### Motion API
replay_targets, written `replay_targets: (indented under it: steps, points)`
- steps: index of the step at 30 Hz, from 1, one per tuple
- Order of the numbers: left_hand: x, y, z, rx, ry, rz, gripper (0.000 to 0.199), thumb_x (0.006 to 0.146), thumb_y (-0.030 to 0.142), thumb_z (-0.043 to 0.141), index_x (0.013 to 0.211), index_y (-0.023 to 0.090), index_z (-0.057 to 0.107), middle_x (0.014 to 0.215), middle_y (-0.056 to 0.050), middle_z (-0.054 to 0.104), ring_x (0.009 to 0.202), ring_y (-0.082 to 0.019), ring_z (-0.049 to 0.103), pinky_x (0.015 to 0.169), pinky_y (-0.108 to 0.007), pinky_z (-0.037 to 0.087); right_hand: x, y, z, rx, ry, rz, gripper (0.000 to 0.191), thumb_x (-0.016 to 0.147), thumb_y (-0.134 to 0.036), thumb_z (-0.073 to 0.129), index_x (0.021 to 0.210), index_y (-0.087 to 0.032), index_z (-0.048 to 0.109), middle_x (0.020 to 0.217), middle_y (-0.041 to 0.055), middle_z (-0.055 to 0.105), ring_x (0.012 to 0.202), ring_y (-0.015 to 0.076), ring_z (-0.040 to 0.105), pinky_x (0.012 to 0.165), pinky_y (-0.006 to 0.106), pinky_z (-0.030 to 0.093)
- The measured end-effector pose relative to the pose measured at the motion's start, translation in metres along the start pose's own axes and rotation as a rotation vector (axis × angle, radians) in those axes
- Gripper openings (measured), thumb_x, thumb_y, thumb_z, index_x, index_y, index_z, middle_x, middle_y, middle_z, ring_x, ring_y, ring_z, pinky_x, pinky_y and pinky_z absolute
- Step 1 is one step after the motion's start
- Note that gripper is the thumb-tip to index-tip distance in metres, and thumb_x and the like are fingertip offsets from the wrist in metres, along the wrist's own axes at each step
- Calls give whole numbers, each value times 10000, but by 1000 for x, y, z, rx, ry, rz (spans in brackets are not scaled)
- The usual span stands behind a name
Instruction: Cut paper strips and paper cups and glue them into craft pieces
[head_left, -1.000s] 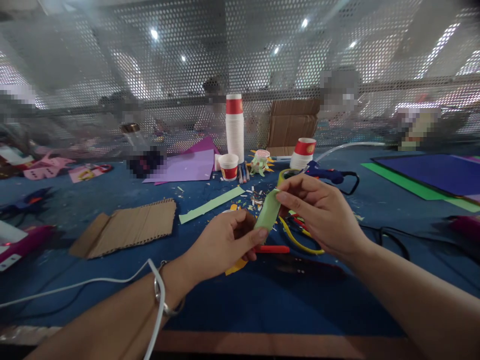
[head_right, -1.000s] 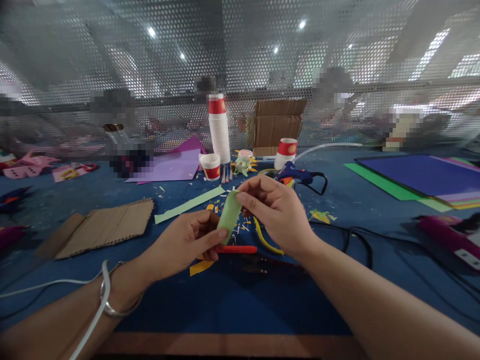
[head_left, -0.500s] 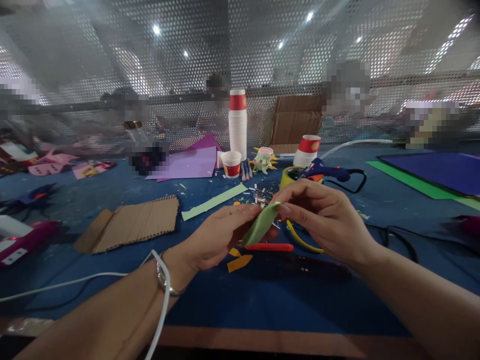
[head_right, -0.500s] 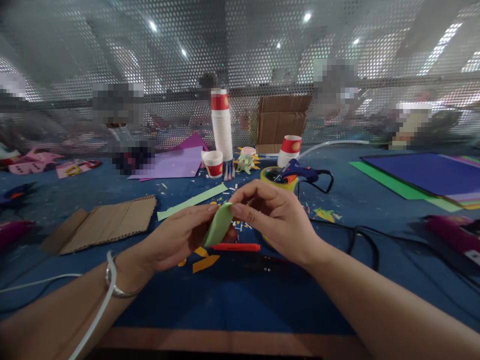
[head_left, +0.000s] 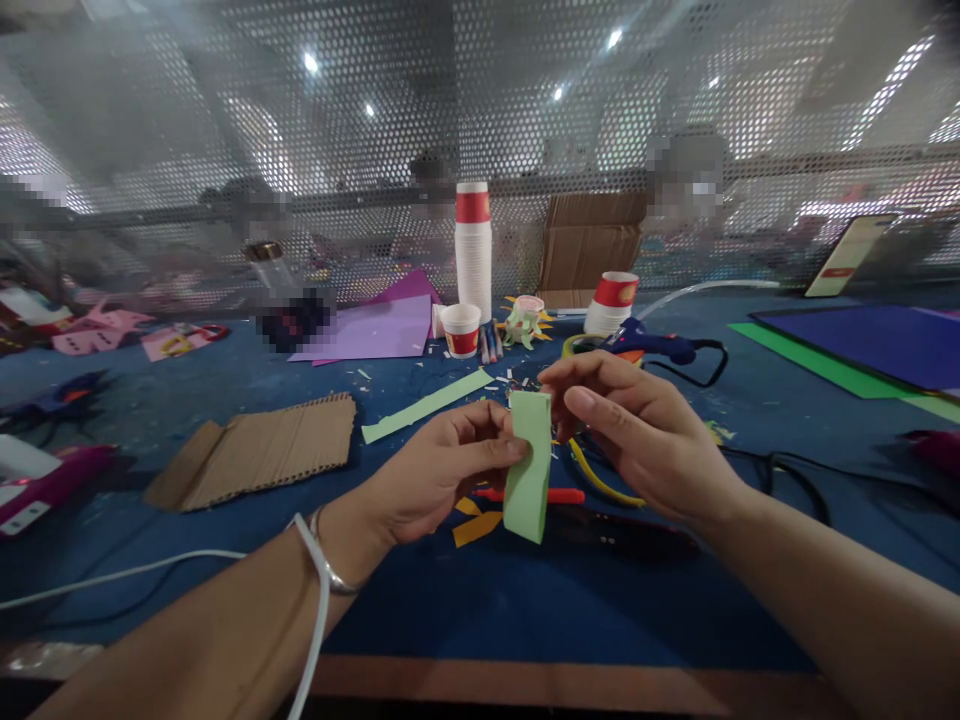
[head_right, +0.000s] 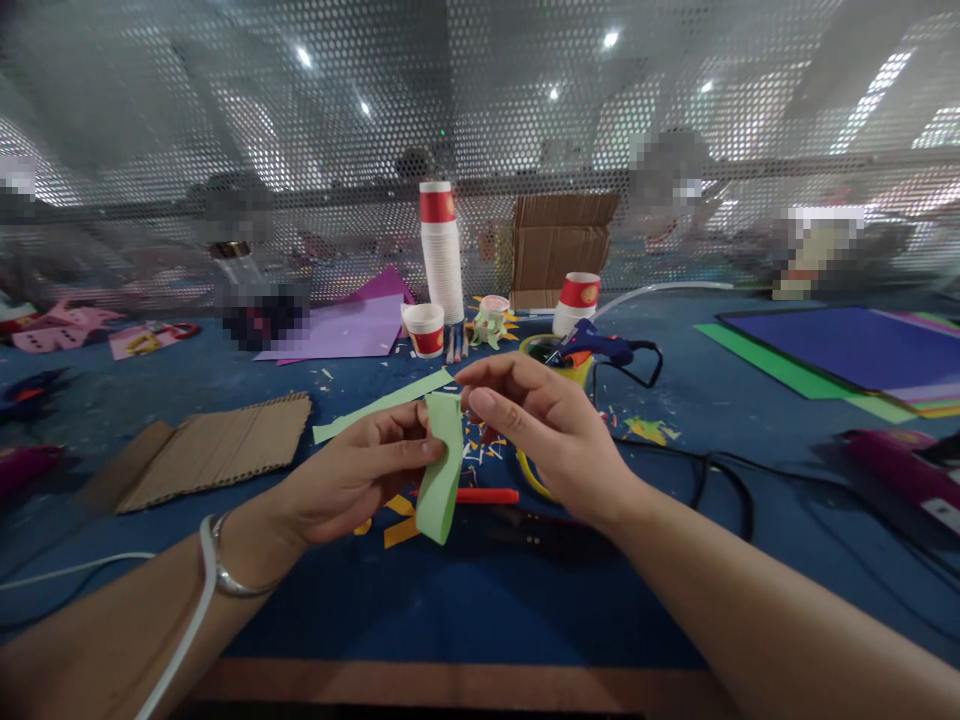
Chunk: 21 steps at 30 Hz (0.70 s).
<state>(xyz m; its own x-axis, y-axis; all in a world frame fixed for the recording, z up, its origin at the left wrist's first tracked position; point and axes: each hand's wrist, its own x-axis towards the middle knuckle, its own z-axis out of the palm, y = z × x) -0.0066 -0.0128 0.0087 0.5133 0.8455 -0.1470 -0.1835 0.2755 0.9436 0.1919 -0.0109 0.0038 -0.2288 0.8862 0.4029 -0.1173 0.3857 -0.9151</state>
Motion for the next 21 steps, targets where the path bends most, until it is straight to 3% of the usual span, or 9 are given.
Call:
replay_targets:
  steps: [11, 16, 21]
  points:
    - [2, -5, 1, 127, 63, 106, 270, 741, 296, 805, 757, 160, 572, 720, 31, 587, 638, -78, 521, 603, -217, 429, 1, 3, 0, -170, -31, 50, 186, 825, -379, 752, 811, -205, 688, 713, -14, 606, 649, 120, 534, 605, 237, 451]
    - [2, -6, 2, 125, 60, 150, 256, 752, 259, 804, 760, 157, 570, 701, 48, 569, 620, -55, 492, 586, -189, 403, 1, 3, 0, -180, -33, 42, 133, 833, -322, 746, 839, -201, 690, 719, -22, 612, 649, 105, 541, 603, 216, 454]
    - [1, -5, 3, 79, 45, 71, 258, 749, 238, 797, 765, 154, 554, 685, 47, 584, 603, -55, 510, 576, -189, 409, 1, 2, 2, -258, 3, -11, 124, 855, -299, 721, 924, -201, 689, 804, -7, 657, 698, 106, 593, 627, 213, 486]
